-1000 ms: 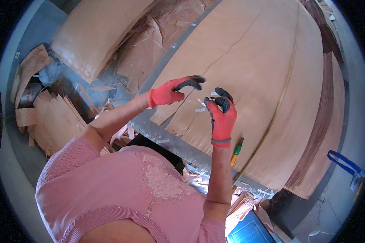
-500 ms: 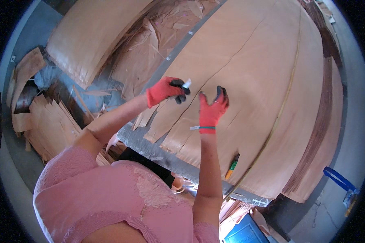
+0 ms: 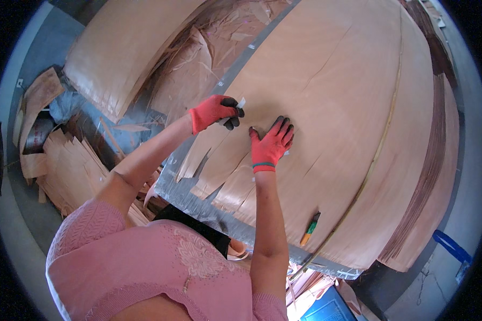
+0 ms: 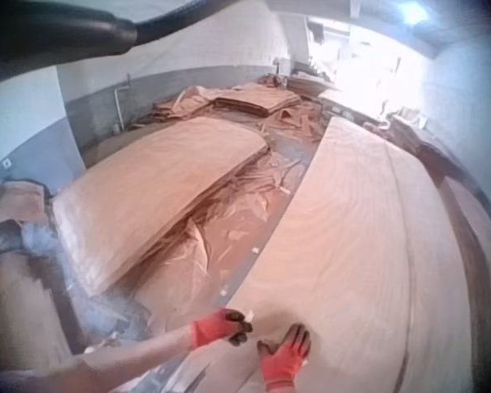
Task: The person uses a utility knife to cut a large sheet of wood veneer on a workbench, then lifts and stacks the cut pieces. They repeat the cutting and stacking process with another sheet, handling the veneer by hand and placing the pieces into a growing stack.
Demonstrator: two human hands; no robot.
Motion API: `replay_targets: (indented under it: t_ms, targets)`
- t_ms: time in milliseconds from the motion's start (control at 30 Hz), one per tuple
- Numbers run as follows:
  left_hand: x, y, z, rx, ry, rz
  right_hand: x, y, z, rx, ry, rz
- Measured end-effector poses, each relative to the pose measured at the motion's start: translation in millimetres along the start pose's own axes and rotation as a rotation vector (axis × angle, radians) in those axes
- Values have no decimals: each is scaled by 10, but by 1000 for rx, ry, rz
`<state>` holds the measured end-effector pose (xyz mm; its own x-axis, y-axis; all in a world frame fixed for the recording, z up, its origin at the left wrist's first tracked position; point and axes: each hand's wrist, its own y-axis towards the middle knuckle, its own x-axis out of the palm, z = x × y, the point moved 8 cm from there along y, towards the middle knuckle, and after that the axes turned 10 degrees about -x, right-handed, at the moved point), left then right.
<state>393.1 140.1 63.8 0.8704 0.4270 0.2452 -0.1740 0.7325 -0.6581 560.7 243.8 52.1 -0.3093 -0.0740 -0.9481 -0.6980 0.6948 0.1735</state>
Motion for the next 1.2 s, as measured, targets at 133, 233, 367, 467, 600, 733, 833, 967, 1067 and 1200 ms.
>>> replay_targets:
  t_ms: [133,233,367,467,600,733,833,967,1067,1200]
  targets:
    - [260,459,66,-23,202,-103,0,-13,31,0,4,21]
    - [578,927,268,168,524,-161,-13,-11,50,43,86,48]
    - [882,1378,406,298,831,-239,-46,5,37,71,229,63]
    - [892,1701,276,353,814,-309,-101,34,-6,32,239,128]
    - [1053,1727,372,84,657,-273,18,-46,163,93,200,130]
    - [809,1943,337,44,752,-236,124,18,96,46,215,138]
    - [737,2013,-36,-276,487,-318,44,77,110,35,176,171]
    - [842,1576,305,-269,524,-237,68,65,142,73,221,149]
    - [738,1724,373,-10,1050,-142,22,56,15,32,253,172]
    - [768,1972,231,171,1197,-286,-5,67,-23,0,169,141]
